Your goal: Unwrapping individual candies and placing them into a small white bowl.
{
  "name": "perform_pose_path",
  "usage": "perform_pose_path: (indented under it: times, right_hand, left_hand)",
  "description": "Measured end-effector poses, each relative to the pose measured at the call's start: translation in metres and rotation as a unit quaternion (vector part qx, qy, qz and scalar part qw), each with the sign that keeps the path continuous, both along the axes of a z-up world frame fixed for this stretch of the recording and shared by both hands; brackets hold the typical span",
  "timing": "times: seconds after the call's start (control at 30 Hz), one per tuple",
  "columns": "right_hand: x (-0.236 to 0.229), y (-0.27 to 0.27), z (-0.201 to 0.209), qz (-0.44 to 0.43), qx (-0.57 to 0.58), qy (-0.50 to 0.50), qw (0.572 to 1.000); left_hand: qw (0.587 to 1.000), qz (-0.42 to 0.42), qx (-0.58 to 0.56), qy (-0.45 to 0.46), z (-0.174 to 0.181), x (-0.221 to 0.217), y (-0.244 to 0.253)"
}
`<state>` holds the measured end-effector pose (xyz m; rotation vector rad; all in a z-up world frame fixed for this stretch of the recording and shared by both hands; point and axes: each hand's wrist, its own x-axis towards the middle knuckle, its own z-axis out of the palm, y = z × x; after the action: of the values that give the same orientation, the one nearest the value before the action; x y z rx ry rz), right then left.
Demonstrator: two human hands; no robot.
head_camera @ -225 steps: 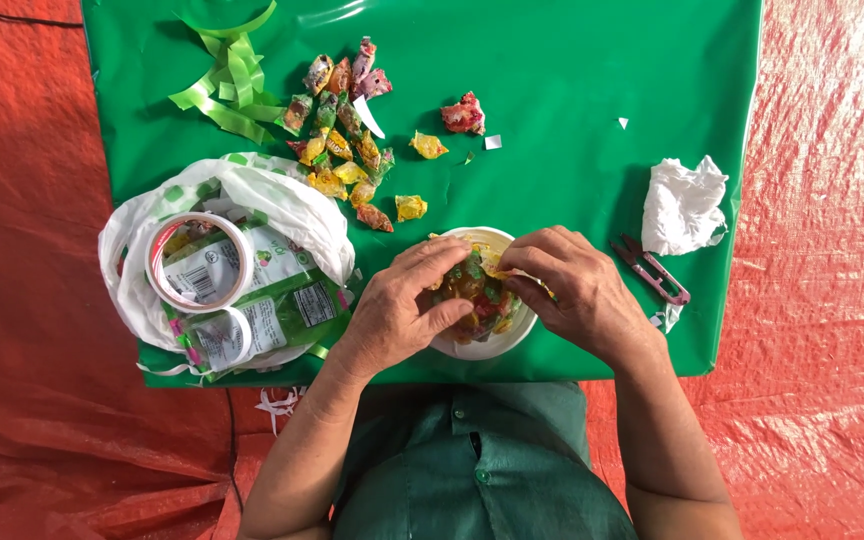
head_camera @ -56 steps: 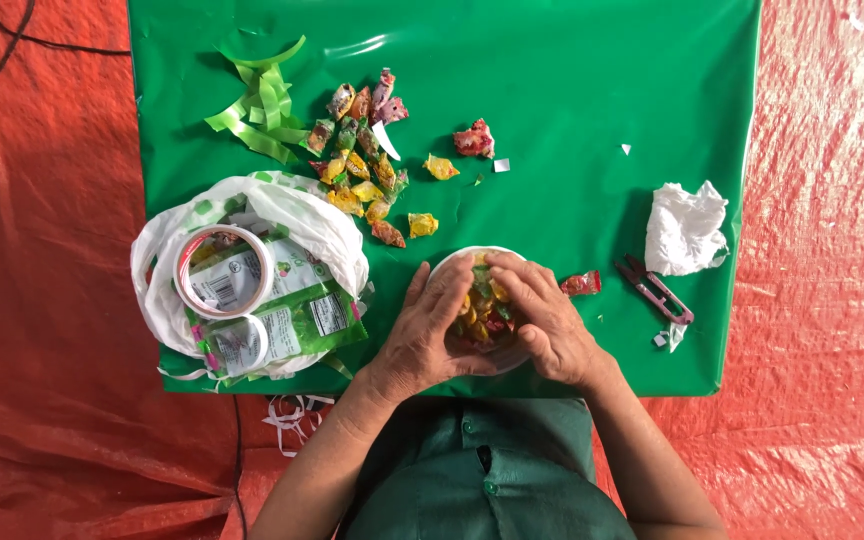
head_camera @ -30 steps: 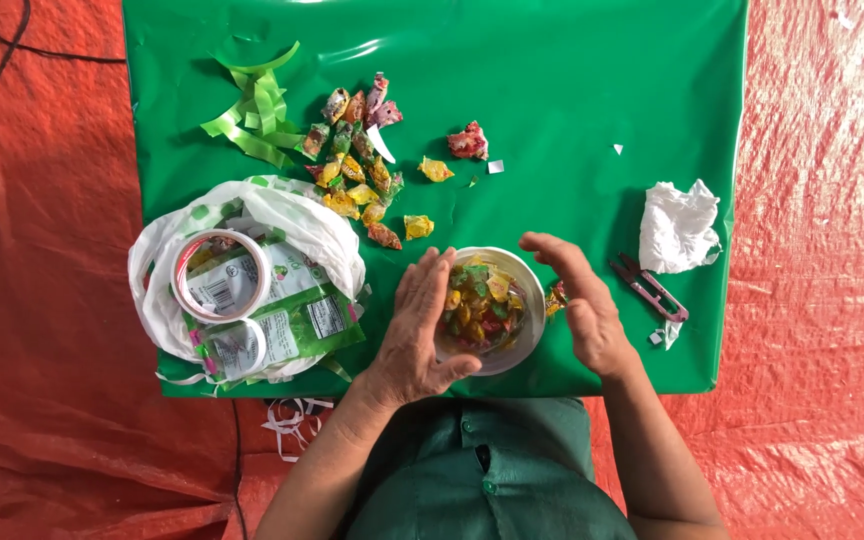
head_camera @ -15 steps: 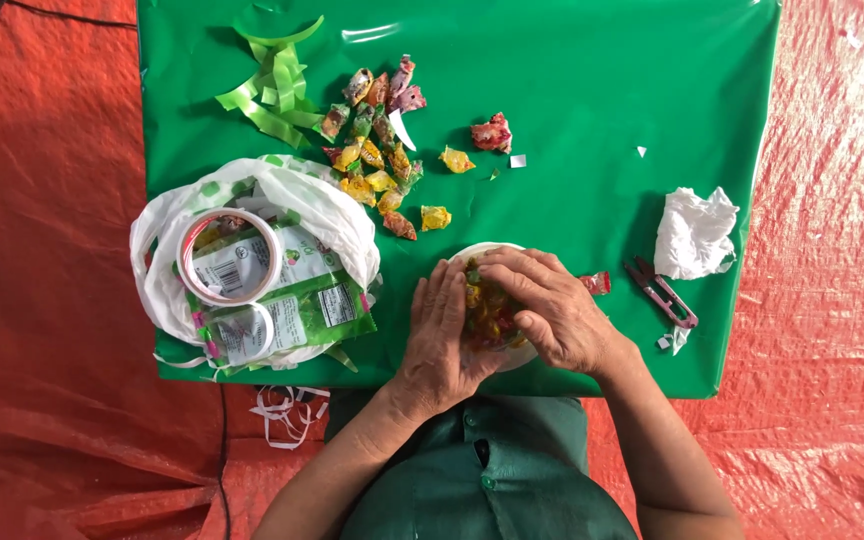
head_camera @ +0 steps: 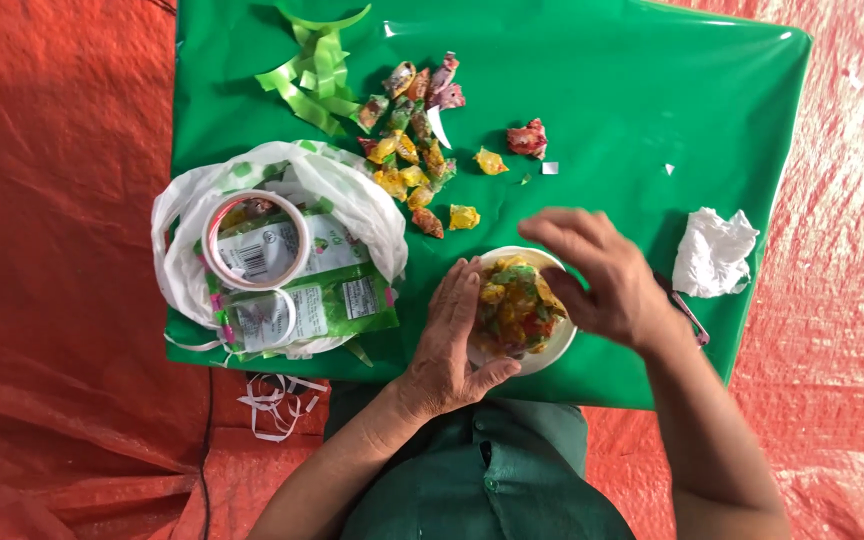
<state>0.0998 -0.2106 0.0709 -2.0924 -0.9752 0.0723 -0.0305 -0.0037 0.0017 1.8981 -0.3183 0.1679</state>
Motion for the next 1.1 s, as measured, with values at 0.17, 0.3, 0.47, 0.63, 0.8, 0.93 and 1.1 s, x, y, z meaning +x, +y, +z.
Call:
perform_pose_path:
  times: [0.17, 0.3, 0.47, 0.63, 0.8, 0.93, 1.1]
  right_hand:
    - [0.055, 0.072, 0.017, 0.045, -0.021, -0.118, 0.992]
    - [0.092, 0.128, -0.023, 0.048, -0.067, -0.274, 0.958]
    - [0.115, 0.155, -0.037, 0.091, -0.191, -0.289, 0.934]
    - [0.099, 0.144, 0.001, 0.094, -0.060, -0.074, 0.991]
    - [0.034, 0.103, 0.081, 0.153, -0.043, 0.145, 0.977]
    - [-0.055, 0.054, 0.068, 0.059, -0.124, 0.236, 0.962]
    - [-0.153, 0.008, 0.030, -0.043, 0.111, 0.263, 0.958]
  left_hand:
    - [0.999, 0.009, -0.041, -0.010, 0.020, -0.005, 0.009]
    - [0.990, 0.036, -0.091, -0.098, 0.016, -0.015, 0.017]
    - [0.993, 0.024, -0.041, -0.107, 0.040, -0.025, 0.040]
    - [0.995, 0.060, -0.036, -0.064, 0.052, -0.027, 0.063]
    - [0.980, 0.157, -0.125, -0.018, 0.099, -0.008, 0.072]
    - [0.938, 0.040, -0.323, 0.115, 0.104, -0.010, 0.060]
    - [0.836, -0.041, -0.387, 0.387, 0.072, -0.061, 0.026]
